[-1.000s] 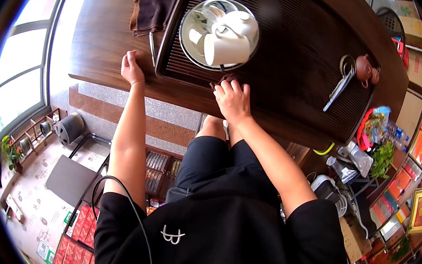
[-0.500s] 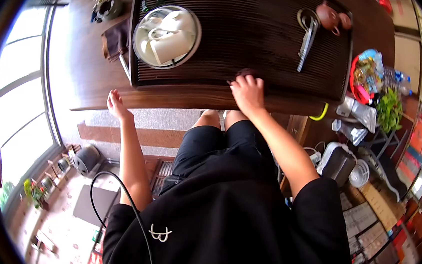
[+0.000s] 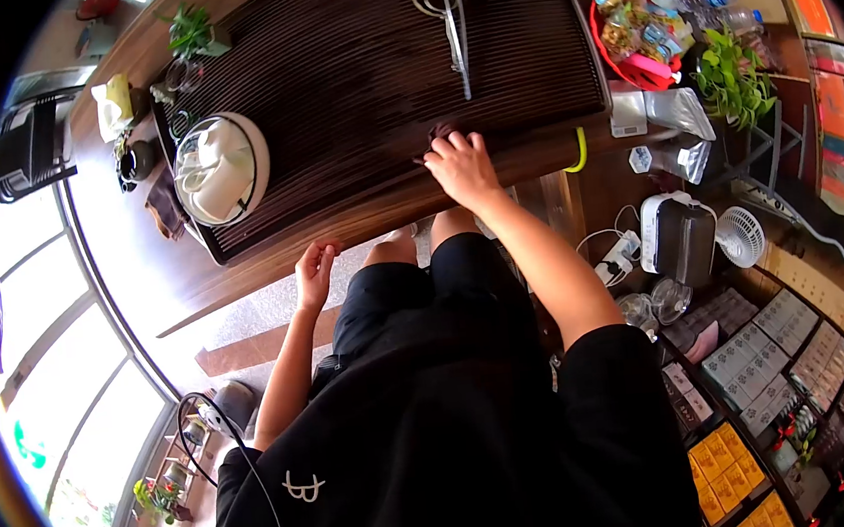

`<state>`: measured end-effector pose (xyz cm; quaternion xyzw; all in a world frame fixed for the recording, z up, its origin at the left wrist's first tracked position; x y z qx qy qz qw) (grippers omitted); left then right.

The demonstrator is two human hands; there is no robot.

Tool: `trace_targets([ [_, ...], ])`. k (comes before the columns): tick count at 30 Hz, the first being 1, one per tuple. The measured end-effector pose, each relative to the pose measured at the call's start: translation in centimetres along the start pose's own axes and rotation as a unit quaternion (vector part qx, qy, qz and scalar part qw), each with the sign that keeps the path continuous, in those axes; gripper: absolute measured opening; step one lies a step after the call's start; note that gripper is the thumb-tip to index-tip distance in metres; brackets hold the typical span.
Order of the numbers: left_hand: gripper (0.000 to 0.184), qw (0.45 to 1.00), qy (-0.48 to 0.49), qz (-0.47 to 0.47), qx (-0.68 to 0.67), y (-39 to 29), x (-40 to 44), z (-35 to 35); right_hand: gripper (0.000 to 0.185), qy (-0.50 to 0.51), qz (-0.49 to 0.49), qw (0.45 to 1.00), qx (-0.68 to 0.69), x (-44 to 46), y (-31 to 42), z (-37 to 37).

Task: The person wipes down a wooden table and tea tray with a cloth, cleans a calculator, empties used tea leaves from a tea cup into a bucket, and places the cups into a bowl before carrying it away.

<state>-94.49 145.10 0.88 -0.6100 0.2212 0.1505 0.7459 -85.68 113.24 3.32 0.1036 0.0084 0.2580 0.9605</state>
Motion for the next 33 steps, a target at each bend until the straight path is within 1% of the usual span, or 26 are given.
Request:
trace_targets([
  [2, 0.020, 0.989, 0.050, -0.020, 0.134, -1.9, 0.5, -1.8, 0.013, 0.007, -0.010, 1.000, -0.024, -2.0, -4.0, 0.4],
  [3, 0.019, 0.992, 0.052, -0.010, 0.115, -1.6, 1.0, -2.3, 0.013, 0.026, -0.020, 0.999, -0.031, -3.1, -6.0, 0.9],
  [4, 0.021, 0.997, 0.058, 0.019, 0.050, -2.4, 1.1, -3.0, 0.012, 0.025, -0.025, 0.998, -0.044, -4.1, -8.2, 1.3],
  [7, 0.021, 0.999, 0.044, 0.020, 0.018, -4.7, 1.5, -4.9, 0.012, 0.035, -0.049, 0.996, -0.070, -7.4, -14.6, 3.2],
  [9, 0.022, 0.998, 0.032, 0.051, -0.017, -5.2, 1.5, -6.2, 0.013, 0.049, -0.072, 0.992, -0.087, -9.3, -18.7, 4.0],
  [10, 0.021, 0.999, 0.024, 0.023, -0.011, -5.3, 1.6, -6.9, 0.014, 0.054, -0.082, 0.991, -0.094, -10.2, -20.4, 4.2],
  [12, 0.020, 0.999, 0.034, 0.015, 0.028, -5.6, 1.2, -8.2, 0.016, 0.095, -0.118, 0.981, -0.119, -11.4, -23.6, 4.1],
  [13, 0.020, 0.992, 0.033, 0.023, 0.118, -5.6, 1.0, -8.4, 0.017, 0.088, -0.118, 0.981, -0.125, -12.1, -25.1, 3.8],
  [14, 0.022, 0.994, 0.047, 0.026, 0.099, -7.0, 0.3, -9.1, 0.019, 0.082, -0.118, 0.981, -0.132, -12.3, -26.1, 3.5],
  [16, 0.021, 0.980, 0.079, 0.063, 0.173, -6.3, -0.5, -9.6, 0.021, 0.093, -0.110, 0.982, -0.122, -12.3, -26.4, 3.2],
  [19, 0.026, 0.986, 0.052, 0.079, 0.136, -5.7, -1.3, -9.3, 0.026, 0.016, -0.142, 0.985, -0.094, -12.0, -26.4, 4.7],
  [20, 0.026, 0.987, 0.051, 0.078, 0.133, -5.5, -1.2, -9.4, 0.026, 0.016, -0.139, 0.985, -0.097, -11.9, -26.0, 4.9],
  [21, 0.025, 0.987, 0.048, 0.086, 0.128, -5.2, -1.0, -9.4, 0.028, -0.040, -0.172, 0.984, 0.013, -11.9, -25.6, 5.6],
  [22, 0.025, 0.987, 0.045, 0.094, 0.123, -5.2, -0.9, -9.6, 0.030, -0.095, -0.203, 0.967, 0.122, -11.9, -24.9, 6.4],
  [23, 0.025, 0.987, 0.046, 0.095, 0.118, -5.3, -0.7, -10.0, 0.032, -0.105, -0.261, 0.934, 0.219, -12.0, -24.3, 6.6],
  [24, 0.028, 0.985, 0.060, 0.073, 0.144, -6.8, -0.3, -10.8, 0.032, -0.084, -0.363, 0.855, 0.360, -13.0, -24.4, 4.9],
  [25, 0.030, 0.981, 0.076, 0.049, 0.169, -8.4, 0.2, -11.8, 0.030, -0.133, -0.391, 0.762, 0.499, -13.5, -23.5, 3.8],
  [26, 0.030, 0.982, 0.078, 0.047, 0.164, -9.7, 0.7, -12.8, 0.029, -0.178, -0.407, 0.644, 0.623, -14.1, -22.2, 2.7],
  [28, 0.042, 0.984, 0.145, 0.030, 0.099, -12.5, 1.5, -16.1, 0.028, -0.213, -0.395, 0.466, 0.762, -13.0, -17.2, 5.0],
  [30, 0.060, 0.964, 0.129, -0.162, 0.169, -16.9, 1.8, -19.0, 0.028, -0.175, -0.365, 0.375, 0.834, -11.9, -13.6, 5.6],
  [32, 0.070, 0.949, 0.201, -0.195, 0.144, -17.8, 1.7, -22.3, 0.030, -0.138, -0.347, 0.326, 0.868, -10.1, -9.6, 8.4],
  [33, 0.064, 0.946, 0.264, -0.143, 0.124, -18.1, 1.4, -23.5, 0.032, -0.116, -0.342, 0.326, 0.874, -9.8, -8.5, 9.2],
])
Point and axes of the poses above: each hand's wrist, its own x-axis towards the middle knuckle, its own z-axis out of the back of the hand, y = z × x, the point moved 7 cm from there along x, towards the middle knuckle, and after that the axes turned 10 degrees about z, right-handed, at the moved point
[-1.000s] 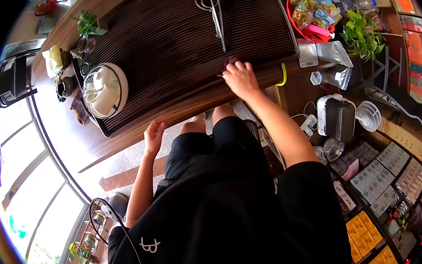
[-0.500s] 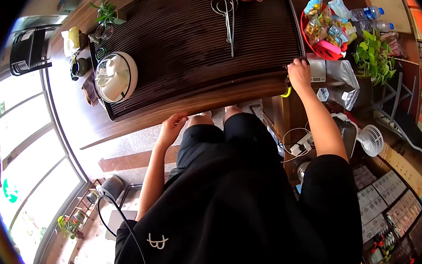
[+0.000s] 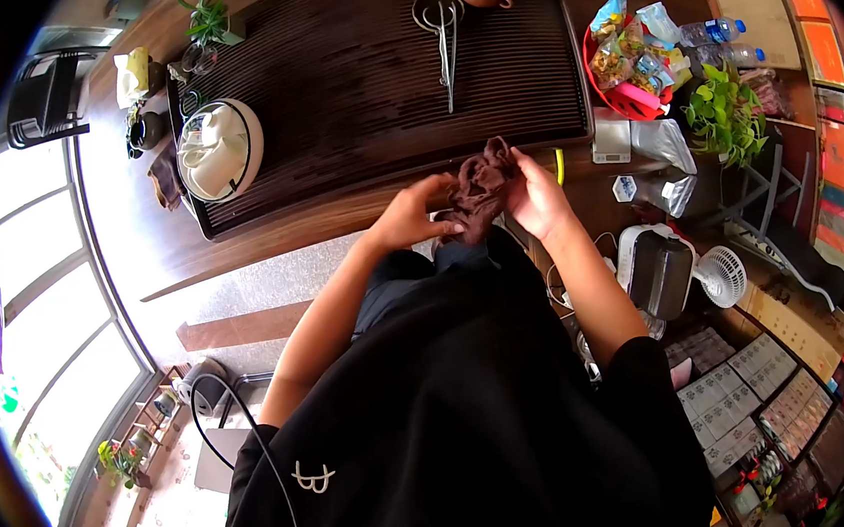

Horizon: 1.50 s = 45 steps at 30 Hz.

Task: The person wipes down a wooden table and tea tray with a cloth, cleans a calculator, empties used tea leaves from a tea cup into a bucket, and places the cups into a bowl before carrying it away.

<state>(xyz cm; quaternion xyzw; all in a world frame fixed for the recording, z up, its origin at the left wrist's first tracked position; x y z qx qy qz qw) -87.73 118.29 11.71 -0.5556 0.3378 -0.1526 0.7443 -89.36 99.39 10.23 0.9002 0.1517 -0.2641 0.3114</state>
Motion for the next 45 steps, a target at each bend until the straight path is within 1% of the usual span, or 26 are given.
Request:
trace_targets([
  [1, 0.056, 0.996, 0.059, 0.028, -0.067, 1.8, 0.5, -1.7, 0.032, 0.010, -0.019, 1.000, 0.021, -0.4, -0.4, 0.0],
  [3, 0.043, 0.996, 0.036, 0.067, -0.047, 3.5, 0.4, -2.4, 0.034, -0.011, 0.002, 0.999, -0.034, -1.0, 0.2, -0.3],
  [4, 0.043, 0.996, 0.038, 0.068, -0.047, 3.8, 0.0, -2.4, 0.037, -0.112, 0.038, 0.974, -0.192, -0.7, 0.4, 4.2],
  [5, 0.038, 0.992, 0.082, 0.100, 0.002, 4.8, -0.5, -2.7, 0.040, -0.209, 0.072, 0.913, -0.343, -0.6, 1.0, 8.4],
  [6, 0.034, 0.982, 0.125, 0.132, 0.051, 5.9, -1.2, -2.9, 0.036, -0.238, 0.113, 0.896, -0.357, -1.3, 1.5, 8.0],
  [7, 0.034, 0.981, 0.127, 0.134, 0.051, 6.9, -1.8, -3.0, 0.036, -0.239, 0.111, 0.897, -0.356, -1.1, 0.8, 9.4],
  [9, 0.030, 0.989, 0.100, 0.079, 0.076, 7.8, -3.0, -2.8, 0.035, -0.256, 0.122, 0.867, -0.410, -0.9, -0.3, 12.0],
  [10, 0.032, 0.987, 0.094, 0.111, 0.066, 8.7, -3.2, -2.2, 0.034, -0.274, 0.176, 0.845, -0.424, -0.6, -0.8, 11.3],
  [11, 0.032, 0.987, 0.096, 0.114, 0.067, 9.1, -3.2, -1.9, 0.032, -0.266, 0.191, 0.847, -0.419, 0.1, -1.5, 11.1],
  [13, 0.036, 0.984, -0.046, 0.173, 0.012, 11.6, -2.9, 0.6, 0.033, -0.236, 0.270, 0.831, -0.426, 1.8, -2.2, 9.3],
  [14, 0.038, 0.977, -0.108, 0.183, -0.031, 12.8, -2.7, 1.8, 0.033, -0.220, 0.338, 0.782, -0.475, 2.8, -2.4, 7.8],
  [15, 0.034, 0.962, -0.161, 0.203, -0.082, 13.0, -2.8, 3.2, 0.026, -0.199, 0.376, 0.658, -0.621, 3.0, -2.3, 4.7],
  [17, 0.032, 0.946, -0.259, 0.189, 0.039, 12.6, -3.0, 5.9, 0.017, -0.028, 0.473, 0.550, -0.687, 3.8, -3.7, -1.5],
  [18, 0.031, 0.935, -0.306, 0.167, 0.071, 12.6, -3.3, 6.8, 0.018, 0.035, 0.486, 0.519, -0.703, 4.2, -5.4, -3.8],
  [19, 0.031, 0.920, -0.351, 0.142, 0.103, 12.8, -3.6, 7.7, 0.022, 0.110, 0.472, 0.520, -0.703, 4.9, -7.3, -5.4],
  [20, 0.030, 0.913, -0.364, 0.171, 0.068, 14.7, -3.9, 8.2, 0.026, 0.182, 0.458, 0.509, -0.706, 6.1, -9.9, -5.8],
  [21, 0.028, 0.901, -0.398, 0.171, 0.028, 15.6, -4.5, 8.7, 0.029, 0.245, 0.429, 0.471, -0.731, 6.4, -11.6, -6.9],
  [23, 0.028, 0.874, -0.446, 0.187, 0.050, 16.3, -5.7, 9.5, 0.027, 0.275, 0.463, 0.414, -0.734, 6.9, -14.1, -6.9],
  [25, 0.027, 0.878, -0.434, 0.197, 0.048, 16.6, -5.9, 9.4, 0.026, 0.270, 0.470, 0.412, -0.733, 7.3, -13.7, -6.1],
  [28, 0.027, 0.895, -0.397, 0.163, 0.122, 15.1, -4.9, 8.5, 0.026, 0.263, 0.489, 0.428, -0.713, 7.2, -12.2, -5.0],
  [30, 0.028, 0.908, -0.368, 0.126, 0.154, 13.2, -3.6, 7.3, 0.024, 0.232, 0.476, 0.460, -0.713, 7.3, -10.2, -3.8],
  [33, 0.028, 0.925, -0.326, 0.107, 0.162, 11.1, -1.4, 4.7, 0.022, 0.215, 0.492, 0.444, -0.717, 6.8, -7.9, -2.8],
  [35, 0.029, 0.930, -0.326, 0.097, 0.138, 10.7, 0.0, 3.4, 0.021, 0.211, 0.493, 0.445, -0.717, 6.8, -6.2, -1.0],
  [37, 0.036, 0.944, -0.287, 0.152, 0.063, 10.2, 1.3, 2.0, 0.021, 0.210, 0.478, 0.435, -0.734, 6.7, -4.1, 1.2],
  [40, 0.036, 0.948, -0.286, 0.140, 0.023, 10.0, 2.1, 0.5, 0.020, 0.192, 0.472, 0.427, -0.747, 6.5, -0.1, 4.4],
  [45, 0.027, 0.970, -0.213, 0.118, -0.022, 10.8, 1.3, 0.2, 0.017, 0.158, 0.452, 0.386, -0.789, 5.7, 6.7, 9.3],
])
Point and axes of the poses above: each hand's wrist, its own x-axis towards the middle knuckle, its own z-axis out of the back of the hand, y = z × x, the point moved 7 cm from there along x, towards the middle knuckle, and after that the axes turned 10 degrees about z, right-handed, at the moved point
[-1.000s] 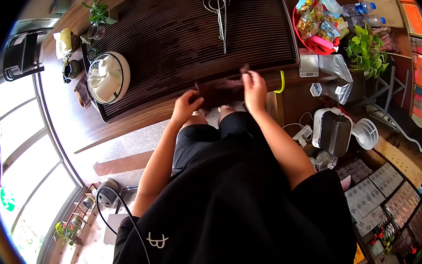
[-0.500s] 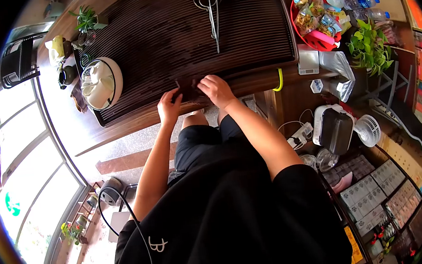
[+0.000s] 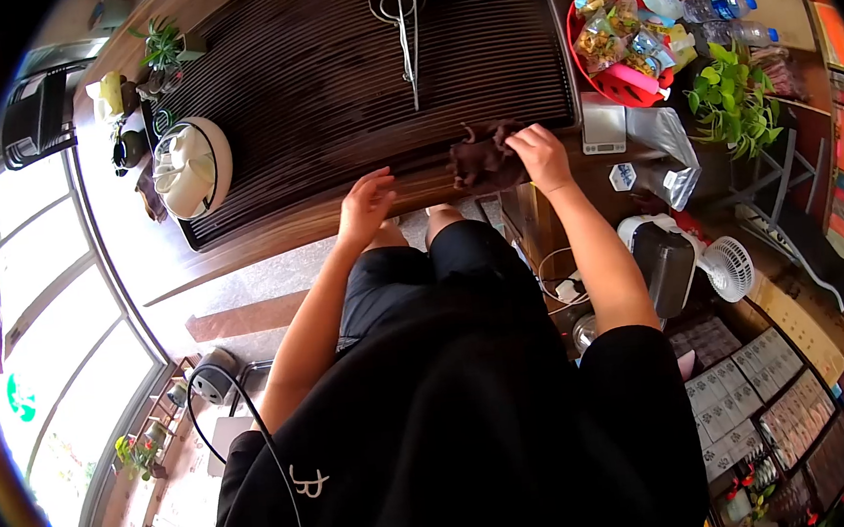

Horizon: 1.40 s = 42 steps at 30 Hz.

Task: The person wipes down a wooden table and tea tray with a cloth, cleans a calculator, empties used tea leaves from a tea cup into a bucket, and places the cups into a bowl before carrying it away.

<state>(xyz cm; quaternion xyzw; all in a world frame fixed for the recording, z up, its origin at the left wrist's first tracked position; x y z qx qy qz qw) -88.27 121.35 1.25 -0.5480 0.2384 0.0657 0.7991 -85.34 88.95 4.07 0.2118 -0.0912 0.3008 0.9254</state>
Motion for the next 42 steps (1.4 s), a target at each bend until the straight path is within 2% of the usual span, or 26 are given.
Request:
trace_targets([
  [2, 0.023, 0.998, -0.047, -0.014, 0.031, 0.4, -0.3, 1.9, 0.025, 0.021, -0.040, 0.999, -0.006, -1.3, -2.2, 1.4],
  [4, 0.020, 0.991, -0.105, 0.057, 0.058, 2.6, -0.7, 4.0, 0.013, 0.005, -0.194, 0.981, -0.014, -3.8, -5.2, 3.2],
  [6, 0.019, 0.982, -0.166, 0.078, 0.037, 3.9, -1.1, 6.1, 0.023, -0.074, -0.326, 0.942, 0.031, -7.7, -7.7, 5.0],
  [7, 0.018, 0.977, -0.197, 0.070, 0.052, 3.8, -1.3, 7.0, 0.030, 0.001, -0.402, 0.915, -0.004, -9.4, -8.8, 5.9],
  [8, 0.018, 0.971, -0.218, 0.070, 0.063, 3.7, -1.6, 7.8, 0.032, 0.006, -0.471, 0.881, 0.036, -11.2, -9.5, 6.8],
  [9, 0.017, 0.969, -0.231, 0.069, 0.063, 3.8, -1.8, 8.2, 0.035, -0.141, -0.513, 0.819, 0.217, -12.2, -9.3, 7.5],
  [10, 0.016, 0.966, -0.243, 0.066, 0.063, 4.1, -1.8, 8.5, 0.038, -0.282, -0.523, 0.707, 0.385, -12.1, -8.2, 8.1],
  [11, 0.017, 0.965, -0.247, 0.067, 0.060, 4.4, -1.8, 8.7, 0.035, -0.342, -0.506, 0.636, 0.472, -11.4, -7.1, 9.4],
  [12, 0.017, 0.966, -0.245, 0.064, 0.059, 5.4, -1.7, 8.7, 0.032, -0.388, -0.497, 0.605, 0.487, -10.8, -6.5, 10.5],
  [14, 0.019, 0.969, -0.236, 0.069, -0.006, 7.4, -1.2, 8.6, 0.030, -0.393, -0.468, 0.610, 0.504, -9.6, -5.7, 10.3],
  [16, 0.020, 0.969, -0.227, 0.095, -0.029, 6.5, -1.5, 8.5, 0.026, -0.266, -0.428, 0.641, 0.578, -6.0, -4.4, 7.3],
  [17, 0.021, 0.970, -0.214, 0.107, -0.037, 6.7, -1.4, 8.4, 0.028, -0.231, -0.410, 0.801, 0.369, -3.9, -3.8, 6.3],
  [18, 0.023, 0.971, -0.202, 0.119, -0.044, 6.9, -1.3, 8.4, 0.033, -0.096, -0.215, 0.971, 0.044, -1.8, -3.8, 4.8],
  [20, 0.023, 0.975, -0.192, 0.107, -0.019, 6.7, -1.3, 8.6, 0.063, 0.010, -0.226, 0.971, -0.083, 0.4, -2.3, -0.4],
  [21, 0.024, 0.978, -0.183, 0.102, -0.017, 6.6, -1.3, 8.5, 0.077, 0.130, -0.317, 0.934, -0.100, 1.2, -2.0, -2.8],
  [22, 0.025, 0.980, -0.173, 0.098, -0.015, 6.5, -1.5, 8.5, 0.076, 0.113, -0.282, 0.937, -0.173, 2.4, -1.6, -4.0],
  [24, 0.027, 0.981, -0.142, 0.128, -0.028, 6.5, -1.8, 8.3, 0.067, 0.029, -0.201, 0.964, -0.173, 3.9, -0.5, -5.8],
  [26, 0.029, 0.969, -0.149, 0.174, -0.088, 7.8, -2.2, 7.8, 0.064, 0.028, -0.126, 0.987, -0.095, 5.9, 2.1, -7.1],
  [27, 0.030, 0.970, -0.160, 0.163, -0.086, 7.9, -2.4, 7.6, 0.063, 0.037, -0.104, 0.992, -0.065, 6.7, 3.4, -7.4],
  [28, 0.031, 0.970, -0.175, 0.126, -0.109, 8.1, -2.4, 7.3, 0.063, 0.057, -0.073, 0.994, -0.056, 7.1, 4.2, -8.2],
  [31, 0.030, 0.961, -0.135, 0.187, -0.153, 9.0, -2.4, 7.4, 0.064, 0.112, -0.037, 0.987, -0.112, 7.1, 2.6, -7.9],
  [32, 0.030, 0.960, -0.143, 0.185, -0.153, 7.9, -2.8, 8.3, 0.063, 0.128, -0.057, 0.981, -0.133, 7.5, 1.2, -7.2],
  [34, 0.031, 0.968, -0.077, 0.203, -0.125, 6.4, -3.5, 9.1, 0.060, 0.051, -0.176, 0.963, -0.198, 7.8, -3.8, -5.3],
  [36, 0.030, 0.974, -0.101, 0.162, -0.121, 5.1, -4.4, 10.5, 0.058, -0.025, -0.285, 0.931, -0.226, 7.8, -8.8, -4.1],
  [39, 0.029, 0.963, -0.136, 0.202, -0.119, 5.3, -6.2, 12.1, 0.056, -0.066, -0.288, 0.932, -0.212, 7.1, -8.7, -5.5],
  [42, 0.030, 0.952, -0.141, 0.184, -0.201, 7.3, -7.2, 12.1, 0.049, -0.029, -0.199, 0.970, -0.138, 6.3, -3.8, -5.7],
])
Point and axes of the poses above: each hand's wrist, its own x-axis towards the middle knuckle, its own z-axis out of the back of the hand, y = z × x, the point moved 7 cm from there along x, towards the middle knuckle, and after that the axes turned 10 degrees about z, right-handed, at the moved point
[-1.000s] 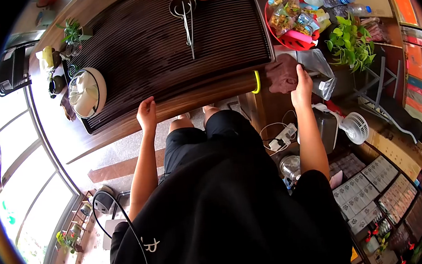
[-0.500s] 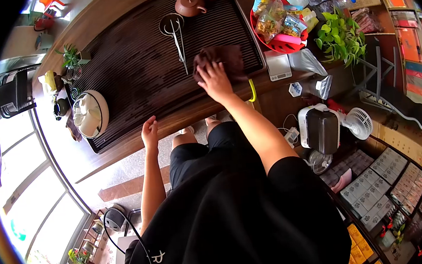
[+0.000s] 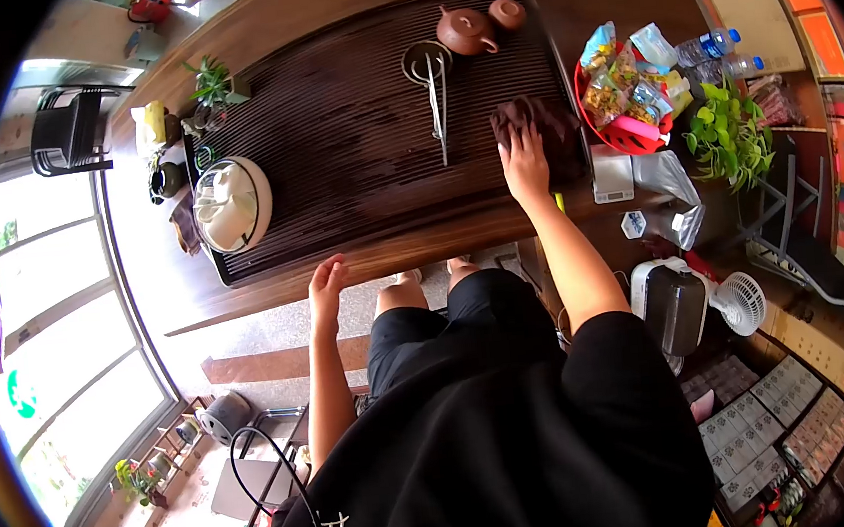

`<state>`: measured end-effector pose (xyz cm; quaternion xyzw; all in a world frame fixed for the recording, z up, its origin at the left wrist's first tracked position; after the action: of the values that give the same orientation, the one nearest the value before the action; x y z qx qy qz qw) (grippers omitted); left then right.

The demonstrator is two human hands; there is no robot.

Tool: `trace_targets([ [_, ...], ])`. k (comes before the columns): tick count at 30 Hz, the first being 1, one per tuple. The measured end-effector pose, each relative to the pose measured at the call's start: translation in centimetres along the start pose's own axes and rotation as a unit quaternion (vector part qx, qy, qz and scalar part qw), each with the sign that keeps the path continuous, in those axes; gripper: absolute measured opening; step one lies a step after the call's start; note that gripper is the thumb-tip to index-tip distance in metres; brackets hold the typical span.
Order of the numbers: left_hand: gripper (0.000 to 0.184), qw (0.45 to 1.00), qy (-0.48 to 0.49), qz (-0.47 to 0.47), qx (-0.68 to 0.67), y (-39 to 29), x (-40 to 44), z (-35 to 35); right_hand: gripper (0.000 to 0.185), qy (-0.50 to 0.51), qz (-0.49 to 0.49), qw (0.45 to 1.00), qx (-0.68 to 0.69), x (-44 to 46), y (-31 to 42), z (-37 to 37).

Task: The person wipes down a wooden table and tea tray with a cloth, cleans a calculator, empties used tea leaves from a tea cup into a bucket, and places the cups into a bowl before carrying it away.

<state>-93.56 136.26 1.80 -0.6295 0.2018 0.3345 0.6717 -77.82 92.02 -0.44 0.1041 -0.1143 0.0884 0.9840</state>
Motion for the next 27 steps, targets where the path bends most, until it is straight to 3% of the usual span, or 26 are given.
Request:
trace_targets([
  [2, 0.030, 0.999, 0.022, 0.048, -0.002, 1.0, -0.5, 0.4, 0.042, 0.032, 0.015, 0.998, 0.055, -1.4, 2.2, 2.4],
  [4, 0.031, 0.998, 0.005, 0.059, 0.004, 0.3, -1.5, 0.9, 0.035, 0.154, 0.005, 0.981, 0.118, -2.7, 4.2, 3.5],
  [6, 0.032, 0.998, -0.007, 0.059, -0.004, 0.3, -1.5, 2.1, 0.034, 0.185, 0.080, 0.959, 0.198, -4.2, 8.5, 5.8],
  [8, 0.033, 0.998, -0.022, 0.059, -0.011, 0.4, -1.4, 3.6, 0.039, 0.094, 0.243, 0.951, 0.165, -6.8, 12.8, 5.6],
  [11, 0.037, 0.998, -0.019, 0.016, -0.053, 1.0, -0.6, 5.3, 0.051, 0.163, 0.297, 0.930, 0.142, -8.7, 19.6, 1.9],
  [14, 0.035, 0.996, -0.021, 0.065, -0.060, 0.9, -1.2, 6.4, 0.060, 0.222, 0.370, 0.896, 0.104, -9.5, 28.1, -3.3],
  [17, 0.037, 0.993, 0.010, 0.101, -0.056, 1.5, -0.8, 8.2, 0.056, 0.174, 0.346, 0.872, 0.300, -5.8, 35.8, -3.6],
  [18, 0.038, 0.991, 0.028, 0.118, -0.060, 1.5, -0.6, 8.9, 0.052, 0.155, 0.297, 0.863, 0.378, -4.3, 37.0, -3.7],
  [20, 0.040, 0.992, 0.026, 0.118, -0.035, 0.2, -0.4, 11.5, 0.034, 0.009, 0.021, 0.866, 0.499, -0.1, 35.8, -1.2],
  [21, 0.041, 0.994, 0.022, 0.098, -0.048, 0.0, 0.1, 13.0, 0.021, 0.111, -0.188, 0.796, 0.564, -0.6, 33.6, -4.4],
  [22, 0.041, 0.995, 0.018, 0.076, -0.062, -0.3, 0.6, 14.6, 0.023, -0.053, -0.257, 0.749, 0.609, 2.0, 32.7, 0.0],
  [23, 0.041, 0.995, 0.001, 0.076, -0.070, -0.6, 1.1, 16.2, 0.027, -0.116, -0.293, 0.735, 0.601, 2.7, 30.5, -0.3],
  [24, 0.041, 0.994, -0.001, 0.071, -0.082, -1.2, 1.3, 17.4, 0.027, -0.162, -0.267, 0.749, 0.585, 4.0, 29.0, 1.3],
  [27, 0.038, 0.995, 0.028, 0.082, -0.051, -0.7, 3.7, 20.6, 0.030, -0.182, -0.180, 0.795, 0.551, 7.5, 26.8, 4.0],
])
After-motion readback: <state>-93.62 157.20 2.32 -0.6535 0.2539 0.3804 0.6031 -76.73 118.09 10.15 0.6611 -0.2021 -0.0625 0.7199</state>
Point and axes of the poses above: each hand's wrist, its own x-axis towards the middle knuckle, its own z-axis out of the back of the hand, y = z × x, the point moved 7 cm from there along x, towards the middle knuckle, and after that the axes turned 10 degrees about z, right-handed, at the moved point
